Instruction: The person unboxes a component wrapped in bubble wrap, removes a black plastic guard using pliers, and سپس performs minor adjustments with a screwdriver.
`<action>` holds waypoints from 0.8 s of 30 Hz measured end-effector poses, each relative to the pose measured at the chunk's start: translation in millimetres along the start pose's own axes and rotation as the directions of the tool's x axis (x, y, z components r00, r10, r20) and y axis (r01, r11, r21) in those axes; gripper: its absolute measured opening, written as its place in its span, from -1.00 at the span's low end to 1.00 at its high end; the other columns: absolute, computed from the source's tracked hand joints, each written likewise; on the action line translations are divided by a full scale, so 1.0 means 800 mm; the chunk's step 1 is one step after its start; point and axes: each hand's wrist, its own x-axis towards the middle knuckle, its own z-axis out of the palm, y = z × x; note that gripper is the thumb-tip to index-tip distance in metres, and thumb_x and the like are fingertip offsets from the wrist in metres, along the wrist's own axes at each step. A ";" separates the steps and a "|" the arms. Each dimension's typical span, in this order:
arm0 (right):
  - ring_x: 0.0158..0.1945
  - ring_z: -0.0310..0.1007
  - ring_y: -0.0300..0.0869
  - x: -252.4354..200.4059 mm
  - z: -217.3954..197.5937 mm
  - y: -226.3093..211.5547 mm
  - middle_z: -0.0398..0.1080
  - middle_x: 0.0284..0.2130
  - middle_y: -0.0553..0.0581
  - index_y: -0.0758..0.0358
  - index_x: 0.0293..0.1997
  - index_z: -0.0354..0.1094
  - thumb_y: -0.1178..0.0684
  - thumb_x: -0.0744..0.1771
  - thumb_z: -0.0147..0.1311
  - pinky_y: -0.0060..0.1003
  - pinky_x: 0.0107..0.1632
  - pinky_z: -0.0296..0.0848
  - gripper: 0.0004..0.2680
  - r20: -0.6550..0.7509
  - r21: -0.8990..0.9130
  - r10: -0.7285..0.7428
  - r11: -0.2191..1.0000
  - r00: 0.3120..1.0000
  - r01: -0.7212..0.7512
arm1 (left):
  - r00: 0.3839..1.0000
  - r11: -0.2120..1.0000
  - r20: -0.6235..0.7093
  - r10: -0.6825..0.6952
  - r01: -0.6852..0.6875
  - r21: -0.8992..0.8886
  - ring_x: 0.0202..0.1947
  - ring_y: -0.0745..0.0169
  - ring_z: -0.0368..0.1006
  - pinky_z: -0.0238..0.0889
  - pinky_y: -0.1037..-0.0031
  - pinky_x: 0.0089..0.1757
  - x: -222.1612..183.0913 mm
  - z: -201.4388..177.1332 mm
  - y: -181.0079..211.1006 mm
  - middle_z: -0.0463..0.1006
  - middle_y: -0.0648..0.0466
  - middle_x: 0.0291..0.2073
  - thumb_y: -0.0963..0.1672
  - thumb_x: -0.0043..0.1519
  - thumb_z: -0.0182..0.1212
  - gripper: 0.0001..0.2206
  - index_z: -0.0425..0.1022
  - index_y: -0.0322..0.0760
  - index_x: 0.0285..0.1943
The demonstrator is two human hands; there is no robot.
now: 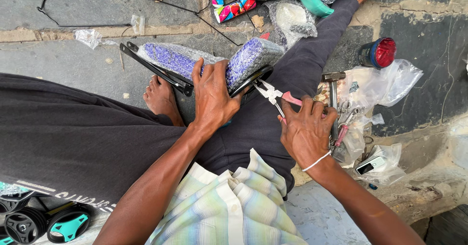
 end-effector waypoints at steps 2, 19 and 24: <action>-0.05 0.27 0.05 0.002 0.000 0.003 0.33 -0.09 0.28 0.10 0.17 0.47 -0.07 0.30 0.17 0.06 -0.01 0.15 -0.68 -0.018 -0.042 -0.024 0.999 1.000 0.023 | 1.000 1.000 0.008 -0.005 0.005 -0.007 -0.05 -0.10 0.45 -0.22 -0.10 0.34 0.001 0.001 -0.001 0.55 -0.18 -0.16 -0.07 0.03 0.54 -0.40 0.38 -0.54 0.16; -0.14 0.43 -0.01 -0.047 0.085 -0.021 0.36 -0.18 0.27 0.28 0.14 0.44 -0.12 0.29 0.20 -0.10 -0.10 0.42 -0.63 0.715 0.698 -0.062 0.131 0.697 -0.704 | 0.999 0.999 -0.028 0.037 -0.037 -0.009 0.04 -0.18 0.43 -0.15 -0.08 0.33 -0.005 -0.006 -0.010 0.54 -0.18 -0.09 -0.09 0.00 0.56 -0.38 0.36 -0.48 0.18; -0.04 0.45 0.08 -0.031 0.063 -0.011 0.34 -0.09 0.35 0.35 0.26 0.34 -0.11 0.34 0.11 -0.05 -0.02 0.46 -0.59 0.515 0.816 -0.028 0.320 0.857 -0.480 | 0.999 0.999 -0.027 0.031 -0.032 -0.015 0.02 -0.17 0.44 -0.15 -0.09 0.33 0.006 -0.005 -0.004 0.55 -0.17 -0.10 -0.08 0.01 0.57 -0.39 0.38 -0.47 0.17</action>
